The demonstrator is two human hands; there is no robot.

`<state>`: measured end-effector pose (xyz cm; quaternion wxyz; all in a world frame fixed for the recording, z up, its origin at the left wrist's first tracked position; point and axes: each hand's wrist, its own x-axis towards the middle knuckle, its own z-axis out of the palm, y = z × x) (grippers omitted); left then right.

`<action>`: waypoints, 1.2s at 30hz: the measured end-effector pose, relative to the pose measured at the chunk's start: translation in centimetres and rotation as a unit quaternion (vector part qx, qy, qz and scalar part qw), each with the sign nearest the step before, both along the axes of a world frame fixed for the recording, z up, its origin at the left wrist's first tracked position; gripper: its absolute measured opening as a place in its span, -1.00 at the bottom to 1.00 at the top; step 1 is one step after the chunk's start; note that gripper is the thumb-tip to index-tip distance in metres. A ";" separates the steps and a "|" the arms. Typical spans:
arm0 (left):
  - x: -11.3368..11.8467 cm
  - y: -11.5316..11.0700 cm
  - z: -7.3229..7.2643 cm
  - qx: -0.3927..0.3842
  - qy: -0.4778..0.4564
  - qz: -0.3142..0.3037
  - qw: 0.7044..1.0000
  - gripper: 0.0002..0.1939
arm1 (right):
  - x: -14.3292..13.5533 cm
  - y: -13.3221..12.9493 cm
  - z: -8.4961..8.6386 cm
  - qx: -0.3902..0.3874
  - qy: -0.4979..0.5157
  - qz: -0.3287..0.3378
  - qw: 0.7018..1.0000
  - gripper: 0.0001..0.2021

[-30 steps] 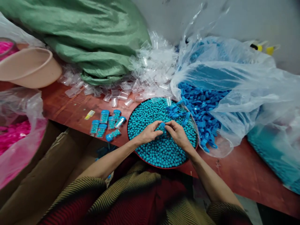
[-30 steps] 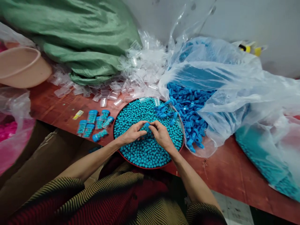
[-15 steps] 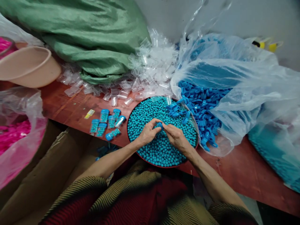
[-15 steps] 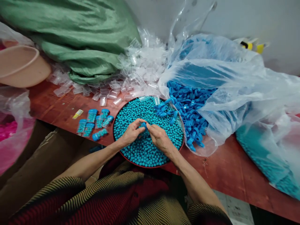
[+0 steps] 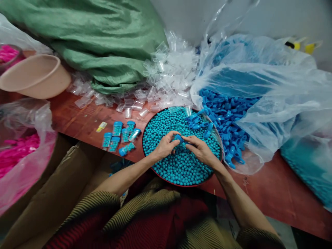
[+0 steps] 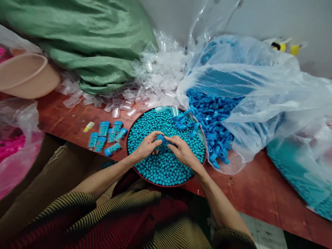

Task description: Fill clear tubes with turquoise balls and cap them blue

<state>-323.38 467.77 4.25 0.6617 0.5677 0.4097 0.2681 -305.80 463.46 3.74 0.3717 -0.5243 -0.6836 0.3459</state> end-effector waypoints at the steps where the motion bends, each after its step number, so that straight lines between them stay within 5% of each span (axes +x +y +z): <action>1: -0.2 0.1 0.0 0.000 0.003 -0.022 1.000 -0.72 | 0.4 0.2 0.1 -0.026 0.028 -0.001 0.999 -0.66; 6: -0.7 -0.1 0.2 0.007 0.022 -0.069 0.997 -0.68 | 0.9 0.8 0.5 -0.085 0.121 -0.046 0.988 -0.55; 10: 0.0 -0.7 0.5 0.015 0.015 -0.007 1.000 -0.57 | -0.9 0.2 0.8 -0.018 0.015 -0.050 0.998 -0.57; 15: 0.3 -1.2 1.3 0.046 -0.017 0.031 0.998 -0.55 | -3.3 -1.2 0.1 0.041 -0.141 -0.028 0.989 -0.15; 25: 0.9 -2.2 1.1 0.001 -0.021 0.073 0.997 -0.83 | -4.7 -1.7 -2.0 0.173 -0.242 -0.110 0.948 -0.27; 30: 0.9 -2.3 0.6 0.037 0.031 0.057 0.997 -0.81 | -5.3 -2.2 -2.6 0.140 -0.265 -0.126 0.946 -0.26; 36: -1.8 -0.6 1.6 0.140 0.122 0.004 0.983 -0.74 | -5.7 -2.1 -0.1 0.022 -0.333 -0.046 0.941 -0.27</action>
